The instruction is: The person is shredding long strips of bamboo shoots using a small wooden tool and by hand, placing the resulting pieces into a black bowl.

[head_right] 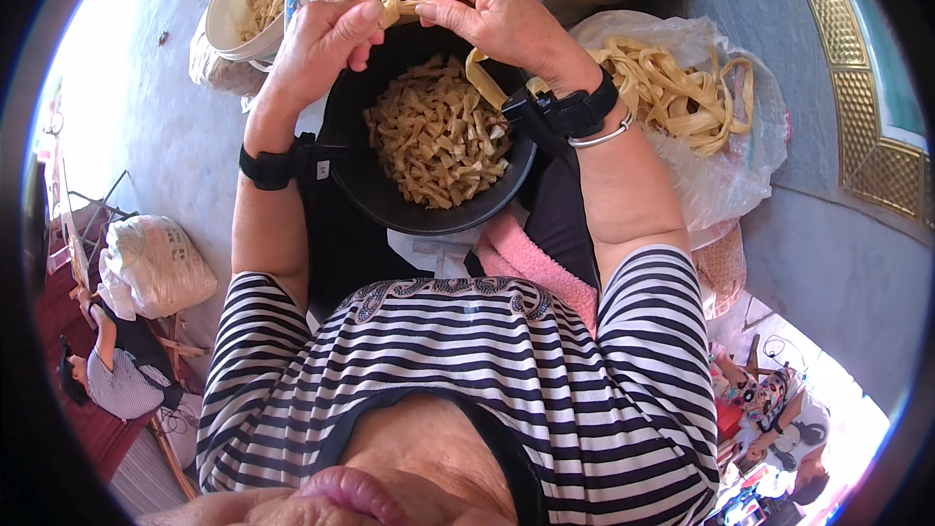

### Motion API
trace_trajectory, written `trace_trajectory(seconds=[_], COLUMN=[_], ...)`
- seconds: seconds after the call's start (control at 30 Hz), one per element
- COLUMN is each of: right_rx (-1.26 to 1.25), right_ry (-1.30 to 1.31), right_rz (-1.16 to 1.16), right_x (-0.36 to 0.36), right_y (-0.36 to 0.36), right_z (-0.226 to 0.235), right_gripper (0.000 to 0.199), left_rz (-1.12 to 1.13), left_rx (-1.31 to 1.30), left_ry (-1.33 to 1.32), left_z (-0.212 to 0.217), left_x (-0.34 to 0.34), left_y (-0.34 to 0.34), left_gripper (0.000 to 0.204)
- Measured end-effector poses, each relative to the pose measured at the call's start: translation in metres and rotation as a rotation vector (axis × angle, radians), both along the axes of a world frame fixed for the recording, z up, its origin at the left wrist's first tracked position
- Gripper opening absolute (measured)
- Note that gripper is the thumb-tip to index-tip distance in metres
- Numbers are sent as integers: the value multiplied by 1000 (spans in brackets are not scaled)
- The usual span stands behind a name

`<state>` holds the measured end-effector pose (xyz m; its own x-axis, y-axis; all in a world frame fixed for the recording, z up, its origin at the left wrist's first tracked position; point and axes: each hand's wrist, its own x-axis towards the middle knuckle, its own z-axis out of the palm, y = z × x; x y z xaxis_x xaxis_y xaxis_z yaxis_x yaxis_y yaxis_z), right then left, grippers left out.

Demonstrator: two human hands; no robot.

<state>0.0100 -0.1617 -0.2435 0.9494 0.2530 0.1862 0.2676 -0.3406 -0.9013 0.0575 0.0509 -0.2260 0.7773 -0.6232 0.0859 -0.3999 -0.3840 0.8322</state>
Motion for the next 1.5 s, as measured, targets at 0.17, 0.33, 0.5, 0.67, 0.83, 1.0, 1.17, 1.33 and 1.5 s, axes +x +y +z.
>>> trace_trajectory(seconds=[0.17,0.33,0.5,0.67,0.83,1.0,1.17,1.33,1.5], right_rx=[86,256,145,54,-116,-177,-129,-164,-410], right_ry=[14,-66,85,122,-27,-202,-171,-176,-143], right_rz=[7,12,60,100,-93,-268,-339,-383,-454], right_x=[-1,-13,-6,-1,27,53,72,84,86], right_y=[1,0,-4,6,-7,-8,-7,-8,-1], right_z=[4,28,15,7,-14,-23,-37,-52,-56], right_gripper=[19,18,18,19,18,21,22,22,24], left_rz=[-58,-226,-48,-208,10,250,307,333,301], left_rx=[-87,-651,-104,-121,25,-46,-38,-13,135], left_ry=[306,674,297,197,-59,-145,-162,-220,-258], left_z=[-4,2,1,-5,-18,-32,-40,-50,-41], left_x=[8,-2,5,-3,19,49,61,68,59], left_y=[7,8,10,3,-8,-21,-26,-28,-26], left_gripper=[43,41,34,21,22,23,24,25,26])
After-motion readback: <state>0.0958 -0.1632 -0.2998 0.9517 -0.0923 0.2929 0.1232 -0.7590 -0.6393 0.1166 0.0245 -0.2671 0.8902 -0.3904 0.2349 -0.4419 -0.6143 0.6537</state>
